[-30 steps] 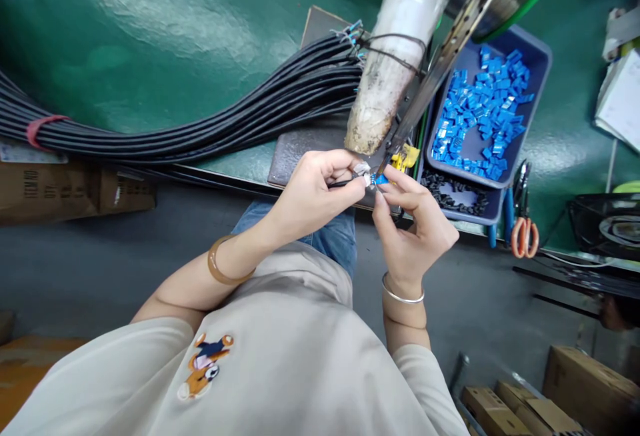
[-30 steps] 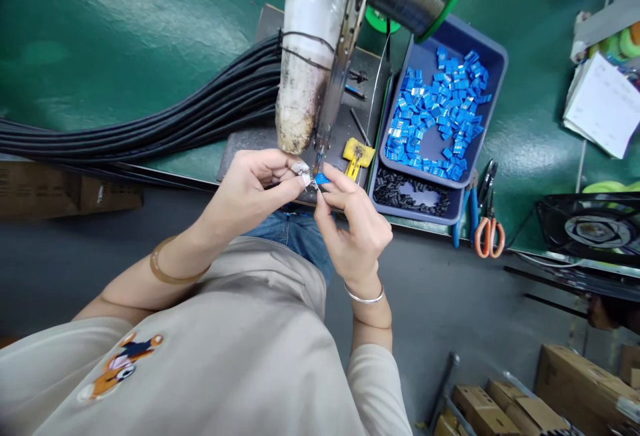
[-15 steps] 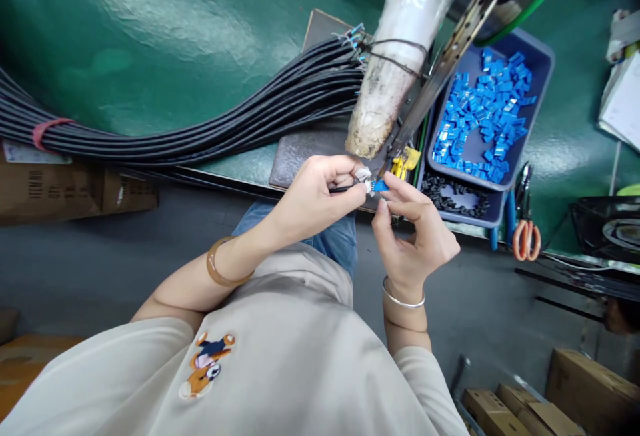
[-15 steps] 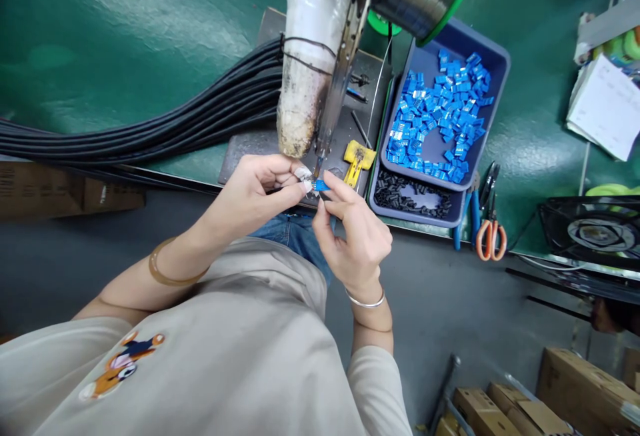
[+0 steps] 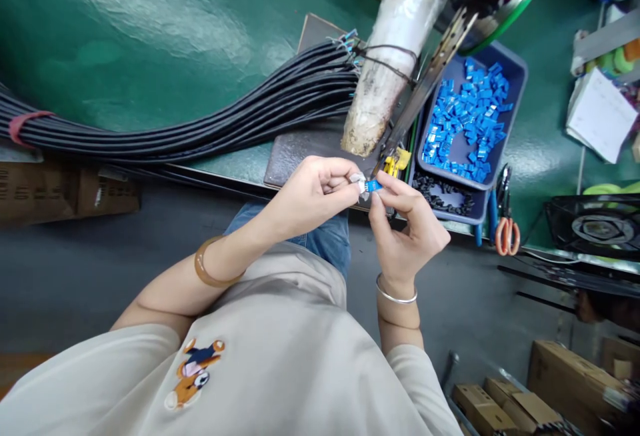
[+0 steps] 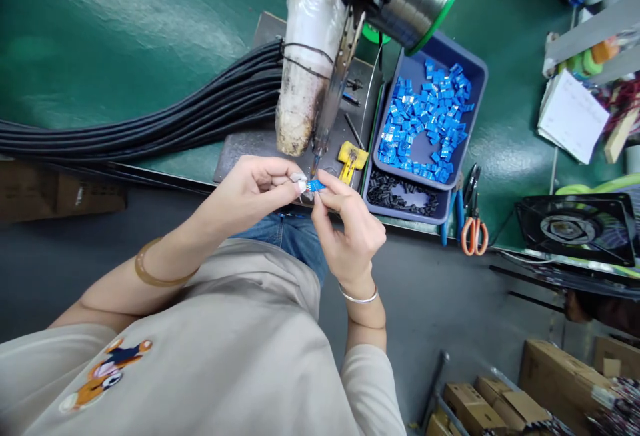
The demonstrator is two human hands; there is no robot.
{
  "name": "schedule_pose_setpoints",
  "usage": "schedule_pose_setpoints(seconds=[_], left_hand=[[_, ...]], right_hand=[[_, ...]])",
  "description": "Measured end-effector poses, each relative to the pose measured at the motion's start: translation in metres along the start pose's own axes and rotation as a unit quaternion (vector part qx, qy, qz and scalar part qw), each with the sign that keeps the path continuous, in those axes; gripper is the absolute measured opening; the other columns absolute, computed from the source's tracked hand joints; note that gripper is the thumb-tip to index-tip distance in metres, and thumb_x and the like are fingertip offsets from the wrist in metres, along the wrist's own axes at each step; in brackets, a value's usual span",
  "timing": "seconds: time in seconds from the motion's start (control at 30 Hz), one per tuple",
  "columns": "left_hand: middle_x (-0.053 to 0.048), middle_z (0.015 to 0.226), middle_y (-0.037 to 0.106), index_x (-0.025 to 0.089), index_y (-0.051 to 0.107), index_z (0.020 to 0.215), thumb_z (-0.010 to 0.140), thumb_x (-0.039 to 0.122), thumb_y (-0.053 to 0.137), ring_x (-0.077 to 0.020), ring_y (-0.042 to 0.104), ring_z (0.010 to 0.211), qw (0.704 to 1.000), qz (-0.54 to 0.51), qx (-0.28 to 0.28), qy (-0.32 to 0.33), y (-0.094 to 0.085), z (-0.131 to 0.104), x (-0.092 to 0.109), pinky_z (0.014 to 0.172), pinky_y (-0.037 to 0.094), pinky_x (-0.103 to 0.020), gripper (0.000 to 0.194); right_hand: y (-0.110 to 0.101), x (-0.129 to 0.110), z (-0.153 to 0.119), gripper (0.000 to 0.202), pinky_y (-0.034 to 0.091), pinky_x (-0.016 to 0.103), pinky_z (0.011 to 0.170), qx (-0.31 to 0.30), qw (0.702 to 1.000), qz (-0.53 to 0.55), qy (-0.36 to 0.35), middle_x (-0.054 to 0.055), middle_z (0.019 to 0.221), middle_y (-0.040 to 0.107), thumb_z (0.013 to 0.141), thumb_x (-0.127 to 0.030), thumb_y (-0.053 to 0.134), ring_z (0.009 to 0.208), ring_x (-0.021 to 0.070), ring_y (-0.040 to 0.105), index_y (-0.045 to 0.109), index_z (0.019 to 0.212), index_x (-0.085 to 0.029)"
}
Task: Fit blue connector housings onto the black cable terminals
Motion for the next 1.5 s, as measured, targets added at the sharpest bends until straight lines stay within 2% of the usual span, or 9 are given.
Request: schedule_pose_setpoints(seconds=[0.37,0.67,0.87,0.93,1.1,1.27,1.33,1.4,1.5], left_hand=[[0.004,0.057,0.034,0.015,0.053,0.064,0.080,0.016,0.058,-0.0050,0.027,0.052,0.998,0.019,0.034,0.044,-0.003,0.005,0.014,0.047,0.022,-0.021,0.016],[0.005,0.057,0.032,0.014,0.053,0.065,0.082,0.015,0.057,-0.0043,0.025,0.052,1.000,0.018,-0.014,0.002,0.002,0.003,0.004,0.047,0.020,-0.020,0.018],[0.005,0.057,0.035,0.013,0.056,0.070,0.083,0.020,0.060,-0.0047,0.029,0.052,0.999,0.036,-0.037,0.008,0.006,-0.004,0.004,0.046,0.024,-0.019,0.016],[0.005,0.056,0.038,0.013,0.058,0.070,0.082,0.019,0.061,-0.0049,0.031,0.051,0.998,0.049,-0.046,0.016,0.007,-0.007,0.004,0.046,0.026,-0.019,0.014],[0.003,0.060,0.050,0.012,0.063,0.072,0.081,0.016,0.062,-0.0062,0.040,0.055,0.988,0.129,-0.006,0.090,0.004,-0.014,0.015,0.052,0.034,-0.019,0.009],[-0.001,0.070,0.062,0.012,0.065,0.078,0.084,0.020,0.062,-0.0083,0.051,0.062,0.990,0.092,0.015,0.107,0.000,-0.020,0.014,0.059,0.042,-0.020,0.010],[0.000,0.068,0.059,0.012,0.064,0.078,0.084,0.023,0.063,-0.0074,0.049,0.060,0.996,0.041,0.014,0.080,-0.001,-0.019,0.008,0.056,0.041,-0.019,0.013],[0.001,0.064,0.053,0.012,0.064,0.077,0.084,0.026,0.064,-0.0062,0.044,0.056,0.998,0.008,0.014,0.053,-0.002,-0.017,0.003,0.052,0.037,-0.018,0.016],[0.003,0.059,0.045,0.012,0.064,0.075,0.084,0.028,0.064,-0.0052,0.037,0.053,1.000,-0.010,0.005,0.026,-0.002,-0.014,-0.001,0.048,0.029,-0.019,0.019]], right_hand=[[-0.001,0.000,0.008,0.014,0.063,0.031,0.078,0.003,1.000,-0.013,-0.010,0.002,0.108,0.075,0.082,-0.011,0.069,0.090,0.0168,0.074,0.065,0.089,-0.023],[0.000,-0.006,-0.001,0.014,0.062,0.026,0.073,-0.005,0.999,-0.036,-0.028,0.002,0.107,0.076,0.081,-0.011,0.067,0.080,0.0136,0.075,0.059,0.083,-0.022],[-0.016,0.011,-0.002,0.014,0.059,0.024,0.066,0.014,0.998,0.032,0.055,0.000,0.097,0.074,0.084,-0.010,0.065,0.085,0.0145,0.073,0.064,0.093,-0.021],[-0.022,0.007,-0.001,0.019,0.057,0.022,0.064,0.021,0.999,0.005,0.047,-0.002,0.091,0.070,0.084,-0.010,0.065,0.078,0.0112,0.071,0.068,0.097,-0.024],[-0.002,-0.009,-0.005,0.015,0.052,0.019,0.064,-0.063,0.994,-0.085,0.003,-0.003,0.082,0.068,0.085,-0.015,0.068,0.068,0.0072,0.064,0.068,0.096,-0.024],[0.016,0.017,-0.017,0.001,0.051,0.017,0.052,-0.111,0.978,0.064,0.161,-0.007,0.066,0.064,0.091,-0.022,0.059,0.053,0.0067,0.063,0.059,0.091,-0.021],[0.011,0.023,-0.017,0.003,0.046,0.016,0.043,-0.079,0.973,0.108,0.186,-0.008,0.062,0.062,0.090,-0.023,0.061,0.047,0.0060,0.059,0.061,0.088,-0.021],[-0.011,0.020,-0.013,0.003,0.039,0.017,0.037,0.030,0.982,0.112,0.151,-0.008,0.059,0.058,0.087,-0.023,0.063,0.042,0.0051,0.054,0.065,0.089,-0.021],[-0.040,0.014,-0.014,0.017,0.033,0.018,0.032,0.186,0.968,0.148,0.081,-0.009,0.057,0.057,0.087,-0.021,0.061,0.035,0.0045,0.046,0.064,0.104,-0.022]])
Point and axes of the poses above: each hand's wrist, its own z-axis towards the middle knuckle, its own y-axis out of the palm, x = y × z, the point moved 10 cm from there along z, towards the middle knuckle
